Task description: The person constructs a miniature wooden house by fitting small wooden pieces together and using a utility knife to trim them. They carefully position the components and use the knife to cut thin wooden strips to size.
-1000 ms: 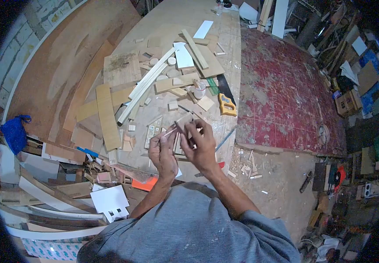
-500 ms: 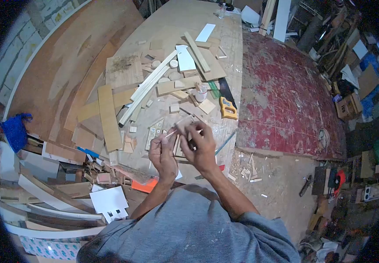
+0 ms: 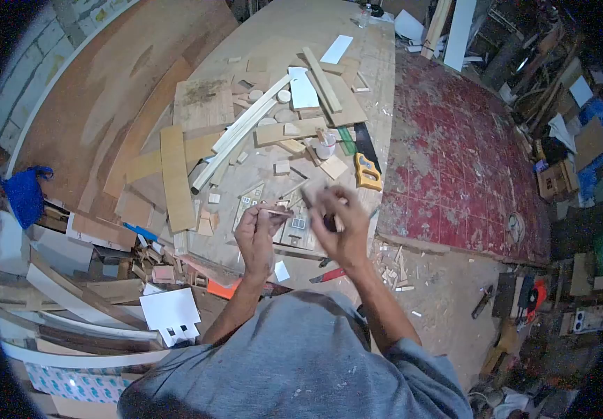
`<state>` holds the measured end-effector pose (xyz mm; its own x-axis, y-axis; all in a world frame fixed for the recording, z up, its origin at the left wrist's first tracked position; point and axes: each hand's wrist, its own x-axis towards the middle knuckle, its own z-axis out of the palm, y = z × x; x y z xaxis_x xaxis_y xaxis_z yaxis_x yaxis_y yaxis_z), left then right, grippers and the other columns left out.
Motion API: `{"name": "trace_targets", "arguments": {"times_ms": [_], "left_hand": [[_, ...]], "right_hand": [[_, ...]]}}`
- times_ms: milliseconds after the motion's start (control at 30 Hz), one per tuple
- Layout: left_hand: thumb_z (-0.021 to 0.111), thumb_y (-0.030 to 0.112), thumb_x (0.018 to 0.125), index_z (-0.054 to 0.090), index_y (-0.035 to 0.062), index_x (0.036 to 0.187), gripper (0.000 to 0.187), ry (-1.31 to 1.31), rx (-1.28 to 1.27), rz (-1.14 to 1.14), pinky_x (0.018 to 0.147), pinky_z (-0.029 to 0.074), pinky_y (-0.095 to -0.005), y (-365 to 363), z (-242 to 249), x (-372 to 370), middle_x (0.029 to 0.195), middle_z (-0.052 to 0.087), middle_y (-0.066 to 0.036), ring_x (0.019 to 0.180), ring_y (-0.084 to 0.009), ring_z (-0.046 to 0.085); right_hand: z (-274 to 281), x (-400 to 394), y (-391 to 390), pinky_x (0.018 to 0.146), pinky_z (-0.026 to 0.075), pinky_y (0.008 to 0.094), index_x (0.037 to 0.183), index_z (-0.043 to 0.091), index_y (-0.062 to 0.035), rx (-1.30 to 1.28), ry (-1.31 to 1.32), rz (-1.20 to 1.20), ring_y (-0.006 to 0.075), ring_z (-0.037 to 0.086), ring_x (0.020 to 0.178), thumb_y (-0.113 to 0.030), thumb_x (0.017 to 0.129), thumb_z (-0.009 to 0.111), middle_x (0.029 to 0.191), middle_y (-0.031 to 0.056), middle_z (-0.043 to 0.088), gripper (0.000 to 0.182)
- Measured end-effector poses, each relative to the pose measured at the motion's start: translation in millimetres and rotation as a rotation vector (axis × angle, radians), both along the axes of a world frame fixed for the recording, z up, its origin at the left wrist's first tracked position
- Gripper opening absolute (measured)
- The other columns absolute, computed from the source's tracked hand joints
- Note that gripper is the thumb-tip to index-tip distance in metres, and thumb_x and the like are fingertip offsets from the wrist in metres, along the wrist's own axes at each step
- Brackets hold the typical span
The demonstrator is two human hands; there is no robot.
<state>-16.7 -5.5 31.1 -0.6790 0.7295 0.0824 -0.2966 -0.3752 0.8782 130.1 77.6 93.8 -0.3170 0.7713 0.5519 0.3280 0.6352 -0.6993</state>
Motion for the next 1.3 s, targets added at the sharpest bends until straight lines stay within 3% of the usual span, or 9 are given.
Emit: {"name": "trace_targets", "arguments": {"times_ms": [167,267,567,733,800,900,1000,1067,1300], "left_hand": [[0.05,0.009,0.106,0.061,-0.0024,0.116,0.019,-0.174,-0.018,-0.106,0.081,0.062,-0.0313,3.6,5.6,0.0,0.103,0.067,-0.009,0.089,-0.0169,0.072],[0.055,0.011,0.104,0.059,-0.0001,0.121,0.02,-0.245,-0.113,-0.14,0.085,0.06,-0.0341,1.2,10.2,-0.8,0.107,0.064,-0.007,0.091,-0.0188,0.07],[0.061,-0.007,0.093,0.062,-0.0065,0.123,0.029,-0.236,-0.13,-0.149,0.083,0.059,-0.0266,3.6,-0.3,5.4,0.103,0.069,-0.008,0.095,-0.0137,0.068],[0.064,-0.003,0.092,0.067,-0.007,0.118,0.026,-0.297,-0.188,-0.202,0.081,0.06,-0.0273,1.1,8.1,6.5,0.103,0.072,-0.01,0.087,-0.0133,0.069],[0.066,-0.001,0.092,0.069,-0.0072,0.116,0.025,-0.304,-0.25,-0.246,0.08,0.06,-0.0273,-0.7,12.6,8.0,0.102,0.072,-0.011,0.084,-0.0132,0.069],[0.066,0.002,0.092,0.072,-0.0063,0.11,0.021,-0.164,-0.34,-0.261,0.075,0.059,-0.0256,-2.1,10.3,6.4,0.096,0.073,-0.01,0.078,-0.0123,0.069],[0.067,0.004,0.092,0.073,-0.0059,0.109,0.021,0.003,-0.37,-0.343,0.069,0.055,-0.0237,-2.0,4.6,3.0,0.09,0.074,-0.009,0.076,-0.0107,0.068],[0.068,0.006,0.092,0.073,-0.0065,0.108,0.022,0.111,-0.428,-0.369,0.065,0.052,-0.0229,-2.4,7.8,2.0,0.084,0.073,-0.007,0.074,-0.0094,0.066],[0.067,0.005,0.092,0.071,-0.0095,0.107,0.021,0.305,-0.498,-0.407,0.066,0.052,-0.0226,-6.8,3.9,-8.2,0.086,0.072,-0.007,0.075,-0.0093,0.066]], "right_hand": [[-17.4,-0.1,-8.9,0.086,0.055,0.0374,0.11,0.071,0.0004,-0.087,0.027,0.125,0.0319,0.069,0.098,-0.007,0.078,0.08,0.112,0.0211,0.066,0.034],[-16.2,-1.6,-26.7,0.086,0.055,0.0372,0.111,0.071,0.0012,-0.084,0.01,0.134,0.033,0.069,0.099,-0.006,0.078,0.08,0.112,0.0209,0.066,0.036],[-29.3,-5.3,-36.4,0.084,0.054,0.0364,0.114,0.07,0.0011,-0.097,0.046,0.141,0.0299,0.068,0.099,-0.004,0.077,0.08,0.112,0.0191,0.066,0.038],[-36.0,4.0,-31.4,0.086,0.053,0.0347,0.116,0.07,0.0002,-0.347,0.145,0.191,0.0264,0.067,0.101,-0.006,0.079,0.08,0.114,0.0177,0.066,0.038],[-29.0,13.1,-12.7,0.087,0.053,0.0349,0.115,0.07,-0.0001,-0.22,0.079,0.166,0.0269,0.067,0.101,-0.006,0.079,0.079,0.114,0.0179,0.066,0.038],[-7.3,21.0,12.4,0.088,0.053,0.0349,0.113,0.071,-0.0012,0.026,-0.055,0.187,0.0285,0.067,0.101,-0.006,0.078,0.079,0.115,0.0183,0.065,0.036],[10.6,22.8,15.6,0.085,0.054,0.0346,0.114,0.071,-0.0029,-0.12,-0.169,0.26,0.0286,0.066,0.1,-0.004,0.078,0.079,0.118,0.0177,0.063,0.037],[9.7,19.2,21.1,0.082,0.055,0.0361,0.116,0.07,-0.0048,0.164,-0.27,0.38,0.0296,0.064,0.102,-0.002,0.078,0.078,0.12,0.0165,0.06,0.039],[4.1,12.1,23.8,0.081,0.057,0.0397,0.113,0.072,-0.0068,0.194,-0.358,0.424,0.0316,0.064,0.1,0.0,0.073,0.079,0.117,0.0161,0.059,0.041]]}}
